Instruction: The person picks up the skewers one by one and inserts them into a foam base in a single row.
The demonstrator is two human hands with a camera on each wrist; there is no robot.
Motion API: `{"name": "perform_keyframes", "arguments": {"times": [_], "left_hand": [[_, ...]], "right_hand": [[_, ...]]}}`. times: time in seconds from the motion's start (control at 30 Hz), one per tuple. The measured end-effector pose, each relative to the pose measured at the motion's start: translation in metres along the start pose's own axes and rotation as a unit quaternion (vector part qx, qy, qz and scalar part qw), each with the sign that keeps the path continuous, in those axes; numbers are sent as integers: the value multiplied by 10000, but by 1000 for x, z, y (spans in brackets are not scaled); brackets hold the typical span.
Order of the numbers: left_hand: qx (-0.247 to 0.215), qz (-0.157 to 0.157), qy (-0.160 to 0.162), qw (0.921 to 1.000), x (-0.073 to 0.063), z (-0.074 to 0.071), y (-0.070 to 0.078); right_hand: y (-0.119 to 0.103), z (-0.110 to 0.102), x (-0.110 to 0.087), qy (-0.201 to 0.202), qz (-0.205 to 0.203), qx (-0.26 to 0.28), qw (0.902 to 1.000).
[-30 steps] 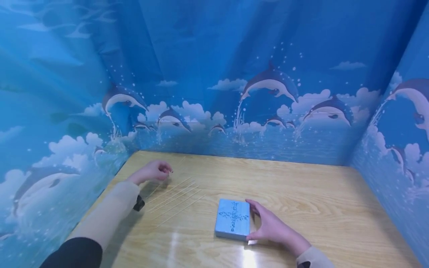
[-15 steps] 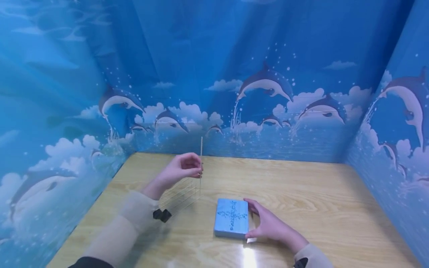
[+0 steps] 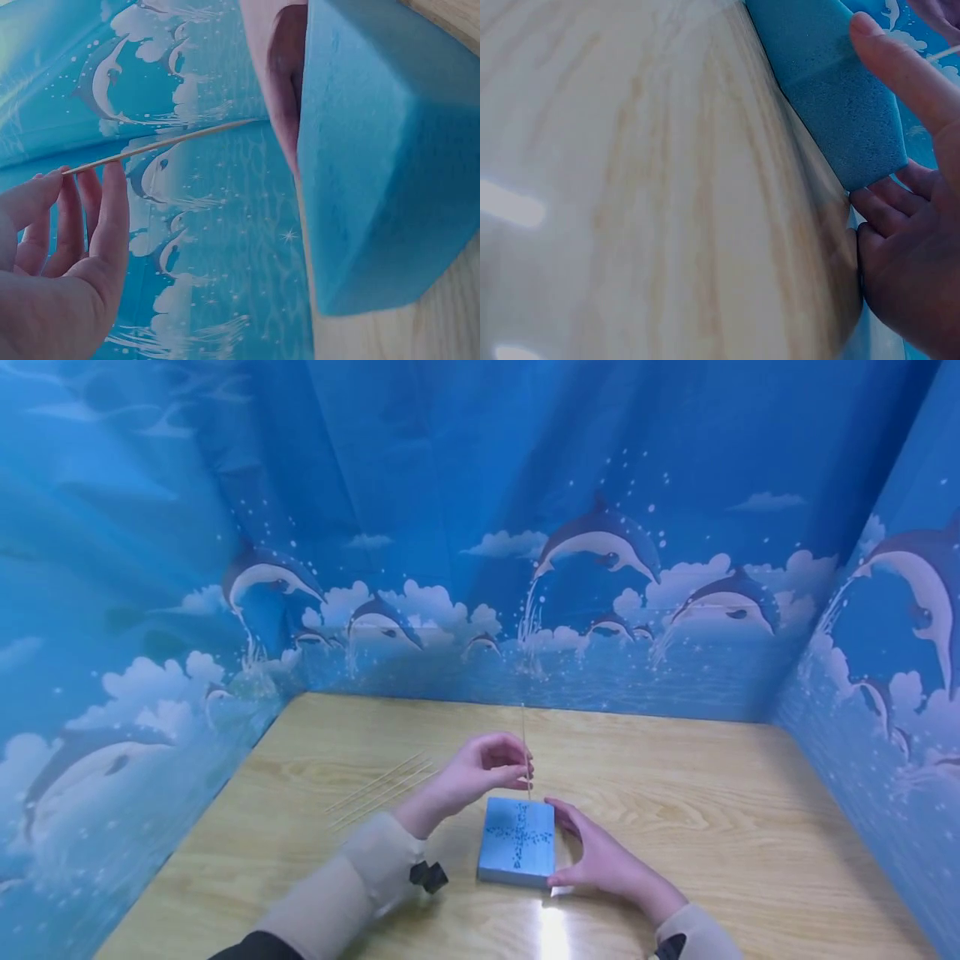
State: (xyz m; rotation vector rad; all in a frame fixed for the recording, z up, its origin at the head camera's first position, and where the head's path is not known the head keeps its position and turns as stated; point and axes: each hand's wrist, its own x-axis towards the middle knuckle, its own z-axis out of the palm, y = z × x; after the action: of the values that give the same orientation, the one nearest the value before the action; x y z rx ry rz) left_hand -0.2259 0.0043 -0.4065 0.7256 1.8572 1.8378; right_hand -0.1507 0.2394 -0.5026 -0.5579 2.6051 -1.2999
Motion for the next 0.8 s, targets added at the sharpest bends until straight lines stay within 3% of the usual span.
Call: {"name": "perform_keyframes", "arguments": {"times": [0.17, 0.37, 0.6, 0.8], "left_hand": [[-186, 24, 74, 9998, 5, 9, -10], [-91, -4, 196, 9998, 8, 17, -17], [602, -29, 201, 9980, 10, 28, -28], [1259, 167, 242, 9916, 7, 35, -31]], "right_hand": [[0, -1, 0, 59, 20, -23, 10000], [1, -1, 1, 7, 207, 66, 9998], [1, 0, -3, -104, 379, 212, 9990], [1, 0, -4, -106, 433, 172, 9989]]}}
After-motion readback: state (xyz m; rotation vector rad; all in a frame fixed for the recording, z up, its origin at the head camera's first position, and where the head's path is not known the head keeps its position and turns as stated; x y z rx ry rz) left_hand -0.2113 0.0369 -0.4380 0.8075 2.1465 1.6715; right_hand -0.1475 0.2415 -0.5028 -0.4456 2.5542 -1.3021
